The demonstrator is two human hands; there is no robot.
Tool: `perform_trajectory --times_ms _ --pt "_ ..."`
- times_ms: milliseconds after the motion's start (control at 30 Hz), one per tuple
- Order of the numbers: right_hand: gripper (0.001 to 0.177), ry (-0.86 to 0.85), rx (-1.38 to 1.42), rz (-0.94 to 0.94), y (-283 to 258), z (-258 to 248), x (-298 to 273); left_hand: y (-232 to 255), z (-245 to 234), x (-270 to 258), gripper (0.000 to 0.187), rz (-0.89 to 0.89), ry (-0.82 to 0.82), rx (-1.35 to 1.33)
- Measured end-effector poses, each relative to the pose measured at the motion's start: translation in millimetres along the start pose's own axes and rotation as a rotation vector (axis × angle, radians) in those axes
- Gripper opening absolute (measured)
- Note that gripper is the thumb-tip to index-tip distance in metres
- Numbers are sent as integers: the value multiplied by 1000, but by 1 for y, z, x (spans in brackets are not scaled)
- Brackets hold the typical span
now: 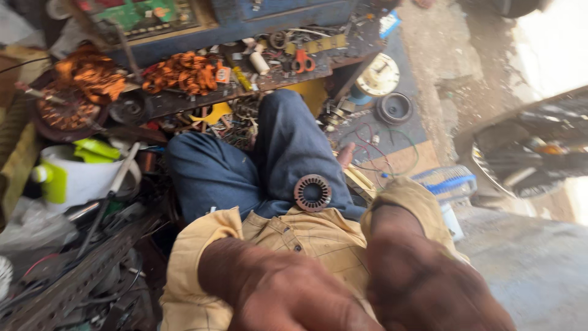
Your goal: The person cuts small rectangular pieces from a roll of insulating tape using scissors and places them into the slots of a circular stator component. The person repeats this process multiple times, handling the tape roll, scissors, and stator.
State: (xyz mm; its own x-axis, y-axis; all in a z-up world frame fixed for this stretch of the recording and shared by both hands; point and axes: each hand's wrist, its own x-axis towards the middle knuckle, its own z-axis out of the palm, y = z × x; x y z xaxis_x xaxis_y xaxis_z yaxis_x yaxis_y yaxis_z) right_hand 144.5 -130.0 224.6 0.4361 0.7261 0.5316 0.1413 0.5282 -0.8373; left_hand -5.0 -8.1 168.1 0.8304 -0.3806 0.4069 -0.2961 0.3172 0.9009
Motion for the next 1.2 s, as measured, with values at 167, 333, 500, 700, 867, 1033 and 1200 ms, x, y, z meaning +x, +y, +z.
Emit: perform_trajectory --times_ms 167,333,500,700,867,1033,1200 --pt "36 28 -203 220 -7 -2 -15 5 2 -5 31 155 30 334" --pt "20 -106 383 -173 49 -8 0 3 8 3 31 216 182 672" --pt "20 -300 224 189 91 -43 3 4 -24 -8 15 470 487 1878" --pt "14 -318 -362 177 157 -52 -32 -86 -22 -30 14 75 1284 789" --pt "21 -360 -408 215 192 -44 -69 -157 -21 -55 10 20 1446 446" --pt "22 -347 -417 178 204 -44 -72 -185 -22 -67 13 -13 1511 265" --pt "20 -329 -413 181 212 -41 -72 -201 -23 -79 11 -17 1523 77"
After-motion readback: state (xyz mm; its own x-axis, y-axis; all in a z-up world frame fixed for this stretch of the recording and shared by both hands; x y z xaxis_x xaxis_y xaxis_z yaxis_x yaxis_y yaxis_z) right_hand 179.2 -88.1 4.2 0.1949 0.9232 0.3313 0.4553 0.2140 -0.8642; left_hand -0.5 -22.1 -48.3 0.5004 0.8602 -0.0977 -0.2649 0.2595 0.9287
